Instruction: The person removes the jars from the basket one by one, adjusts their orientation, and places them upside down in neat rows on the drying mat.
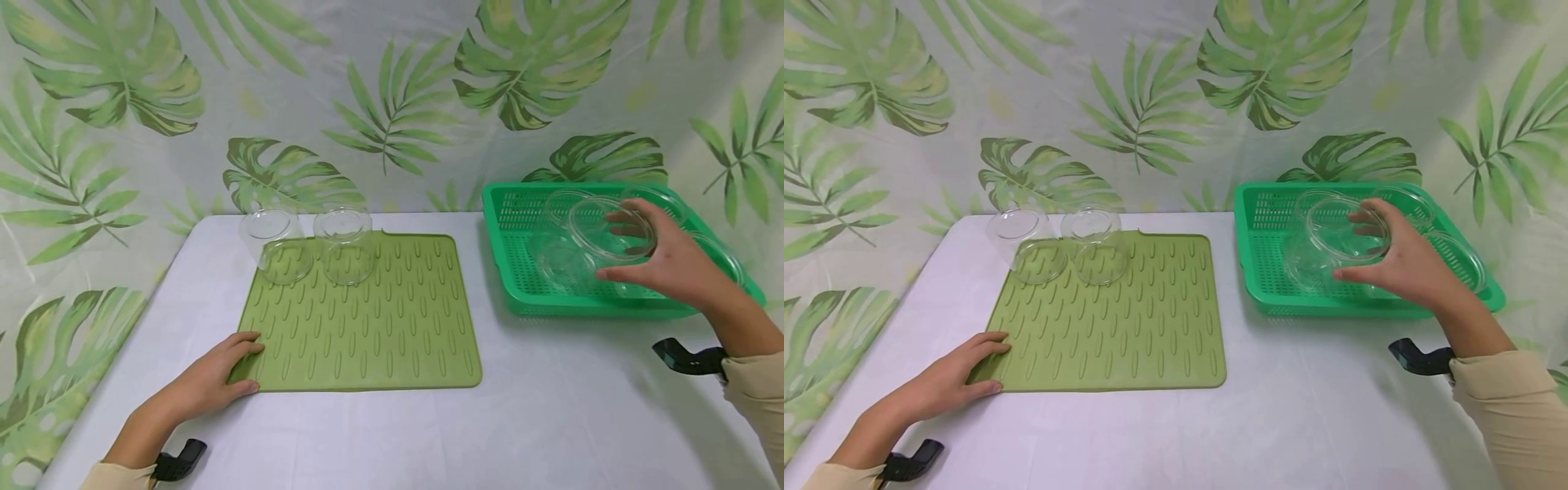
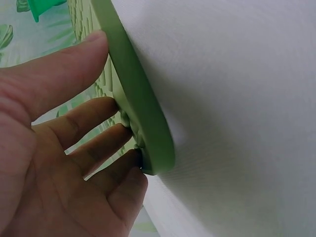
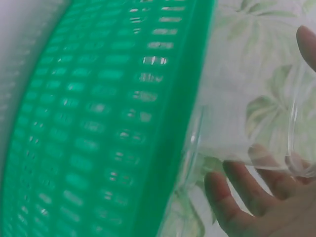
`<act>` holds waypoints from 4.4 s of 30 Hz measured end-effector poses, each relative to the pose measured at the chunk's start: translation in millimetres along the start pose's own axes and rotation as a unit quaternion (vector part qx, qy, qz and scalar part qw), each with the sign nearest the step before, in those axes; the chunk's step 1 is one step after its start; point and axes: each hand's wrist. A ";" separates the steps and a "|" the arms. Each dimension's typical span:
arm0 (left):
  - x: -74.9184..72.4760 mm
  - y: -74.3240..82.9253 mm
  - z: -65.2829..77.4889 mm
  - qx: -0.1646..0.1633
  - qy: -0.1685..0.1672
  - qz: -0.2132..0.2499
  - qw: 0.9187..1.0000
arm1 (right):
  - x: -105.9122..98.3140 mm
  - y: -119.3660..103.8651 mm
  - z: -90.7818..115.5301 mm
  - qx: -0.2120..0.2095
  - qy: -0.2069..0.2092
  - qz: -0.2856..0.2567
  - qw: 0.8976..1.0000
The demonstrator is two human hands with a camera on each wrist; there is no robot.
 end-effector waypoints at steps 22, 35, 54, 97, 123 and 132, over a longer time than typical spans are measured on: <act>-0.5 -0.2 -0.2 -0.003 -0.004 -0.001 1.000 | 13.0 -36.3 -9.9 -0.035 0.086 -0.025 0.995; 0.8 -1.7 1.1 0.007 0.005 -0.002 1.000 | 13.9 -40.4 -12.5 -0.024 0.108 0.017 0.994; -0.3 -0.1 3.3 0.000 0.006 0.004 1.000 | 17.9 -53.2 -21.3 0.010 0.048 0.051 0.997; -58.9 85.0 -36.4 0.199 0.308 0.090 0.926 | 46.7 -116.7 -37.5 -0.105 0.054 0.063 0.991; -64.3 147.9 -89.1 0.267 0.279 0.172 0.906 | 107.2 -182.5 -61.5 -0.231 0.030 0.063 0.971; -65.6 158.1 -94.0 0.272 0.268 0.175 0.908 | 132.1 -190.4 -73.0 -0.275 0.040 0.103 0.955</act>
Point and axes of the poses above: each hand's wrist, its own z-axis away from the middle knuckle, its own x-axis out of the palm, y = z × x, and after that the axes turned 8 degrees about -y, right-handed
